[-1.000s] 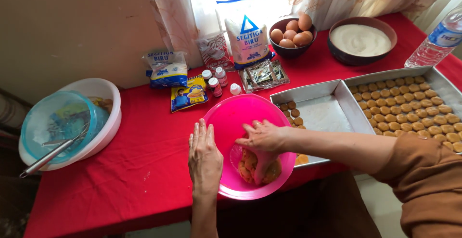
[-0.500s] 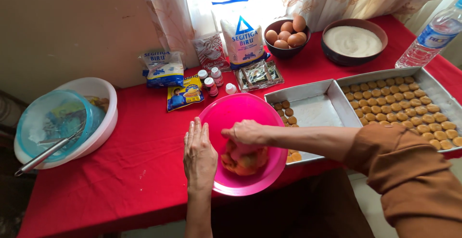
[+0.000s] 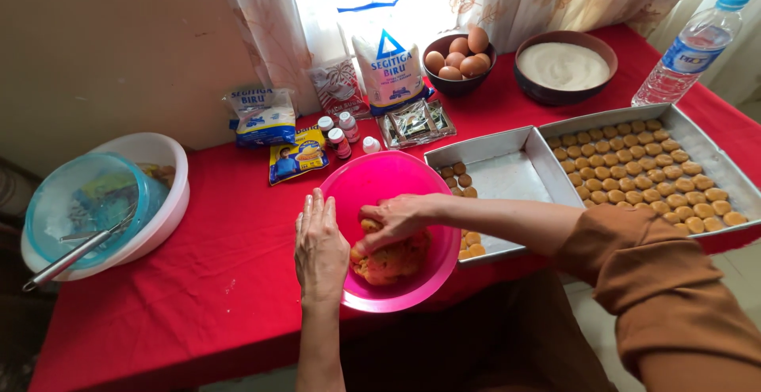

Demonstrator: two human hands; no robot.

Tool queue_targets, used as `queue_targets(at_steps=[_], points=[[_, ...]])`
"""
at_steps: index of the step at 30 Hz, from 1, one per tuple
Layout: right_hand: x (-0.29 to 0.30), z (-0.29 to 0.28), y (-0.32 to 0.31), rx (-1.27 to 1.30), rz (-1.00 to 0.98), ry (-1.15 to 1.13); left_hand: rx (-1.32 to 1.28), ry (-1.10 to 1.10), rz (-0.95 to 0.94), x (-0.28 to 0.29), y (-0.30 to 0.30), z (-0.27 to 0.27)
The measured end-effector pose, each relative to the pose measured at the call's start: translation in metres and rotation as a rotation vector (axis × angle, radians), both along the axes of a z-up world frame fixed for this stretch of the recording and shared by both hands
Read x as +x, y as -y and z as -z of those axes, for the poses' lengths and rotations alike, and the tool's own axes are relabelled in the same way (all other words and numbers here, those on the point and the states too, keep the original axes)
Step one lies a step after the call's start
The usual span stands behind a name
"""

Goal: Mixing dough in a bowl and rolling it into small balls to place on a baking tray

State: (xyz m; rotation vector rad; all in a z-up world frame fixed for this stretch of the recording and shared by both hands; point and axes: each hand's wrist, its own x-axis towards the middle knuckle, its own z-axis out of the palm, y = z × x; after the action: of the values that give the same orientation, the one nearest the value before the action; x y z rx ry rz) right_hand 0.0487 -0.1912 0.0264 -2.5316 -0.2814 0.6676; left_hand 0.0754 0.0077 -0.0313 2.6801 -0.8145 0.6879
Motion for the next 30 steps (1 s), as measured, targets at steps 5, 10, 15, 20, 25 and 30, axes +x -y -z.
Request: queue_targets(at_steps=[5, 10, 15, 20, 25, 30], points=[[0.001, -0.012, 0.016, -0.227, -0.249, -0.156, 0.038, -0.030, 0.005, 0.002, -0.001, 0.001], [-0.020, -0.020, -0.011, -0.604, -0.460, 0.154, 0.007, -0.059, 0.005, -0.010, 0.000, -0.015], [-0.021, 0.036, -0.015, -0.564, -0.595, 0.414, 0.028, 0.051, -0.074, -0.012, 0.003, -0.012], [-0.011, 0.028, -0.018, -0.407, -0.532, 0.431, 0.091, -0.001, -0.116, -0.006, 0.004, -0.001], [0.055, 0.066, -0.010, -0.227, -0.519, 0.405, 0.086, 0.010, -0.099, -0.006, 0.003, -0.002], [0.059, 0.011, -0.018, -0.154, -0.211, -0.028, 0.084, -0.027, -0.082, 0.000, -0.001, -0.004]])
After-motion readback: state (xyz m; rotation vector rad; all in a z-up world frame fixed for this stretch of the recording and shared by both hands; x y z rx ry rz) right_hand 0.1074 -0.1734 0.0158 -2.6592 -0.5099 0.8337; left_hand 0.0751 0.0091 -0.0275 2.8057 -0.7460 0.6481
